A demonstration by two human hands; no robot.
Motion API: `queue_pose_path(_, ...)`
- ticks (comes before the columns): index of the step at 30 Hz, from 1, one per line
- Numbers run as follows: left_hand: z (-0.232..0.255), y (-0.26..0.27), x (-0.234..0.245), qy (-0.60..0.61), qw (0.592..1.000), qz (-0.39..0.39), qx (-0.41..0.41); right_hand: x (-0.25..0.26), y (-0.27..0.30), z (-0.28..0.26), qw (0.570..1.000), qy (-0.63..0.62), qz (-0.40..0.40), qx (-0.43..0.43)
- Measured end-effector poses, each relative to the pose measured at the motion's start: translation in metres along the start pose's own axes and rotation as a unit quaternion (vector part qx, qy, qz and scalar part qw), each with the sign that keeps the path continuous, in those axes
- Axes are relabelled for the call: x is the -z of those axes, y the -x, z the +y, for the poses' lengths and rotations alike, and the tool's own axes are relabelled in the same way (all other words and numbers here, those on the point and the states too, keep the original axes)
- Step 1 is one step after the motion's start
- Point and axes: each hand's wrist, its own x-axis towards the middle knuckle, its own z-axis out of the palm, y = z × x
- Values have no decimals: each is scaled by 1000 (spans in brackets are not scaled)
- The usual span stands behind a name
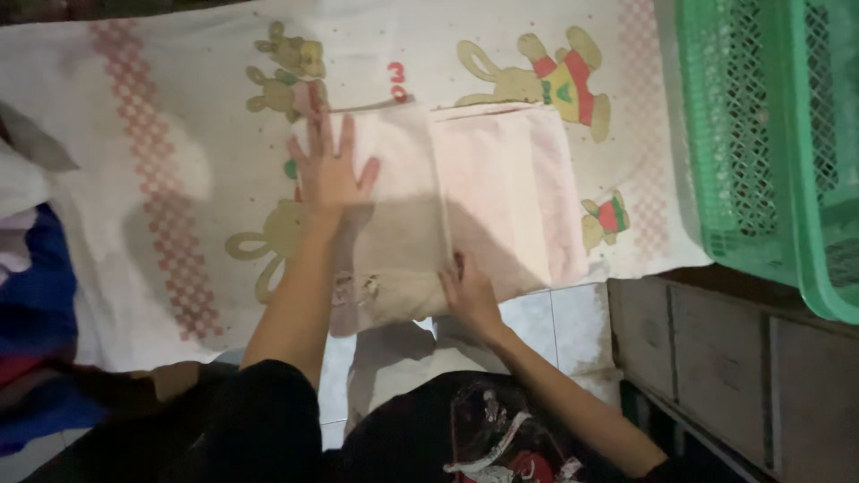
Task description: The person folds a pink sheet and a white towel on a table covered with a patterned cloth. Each item is smoothed, folded into a compact rectangle, and placed into a green plastic basket.
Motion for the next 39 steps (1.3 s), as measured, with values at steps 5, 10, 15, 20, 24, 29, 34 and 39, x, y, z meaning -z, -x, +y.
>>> queue_pose_path(5, -27, -10, 0, 115, 982, 107, 100, 8, -2, 0, 994, -88, -57, -28)
queue_pose_path(10, -93, -34, 12, 245, 954, -65, 161, 12, 0, 11, 948, -253, -166, -100)
queue_pose_path(15, -149, -52, 28, 321, 915, -211, 126, -2, 5, 11, 945, -224, -183, -155)
queue_pose_path(20, -153, -54, 28, 283, 927, -200, 142, -14, 15, -5, 932, -240, -176, -205)
queue_pose_path(24, -105, -24, 12, 85, 995, 51, -12, -7, 22, -7, 939, -235, -106, -229)
queue_pose_path(29, -15, 30, 8, -43, 995, 6, -84, -2, 25, -7, 979, -112, -87, -148)
queue_pose_path(34, 12, 9, 45, -18, 984, -172, -42, -2, 30, -30, 998, -13, -50, -39)
queue_pose_path(39, 38, -2, 48, -7, 997, -75, -27, 20, 29, -51, 982, 65, -50, -169)
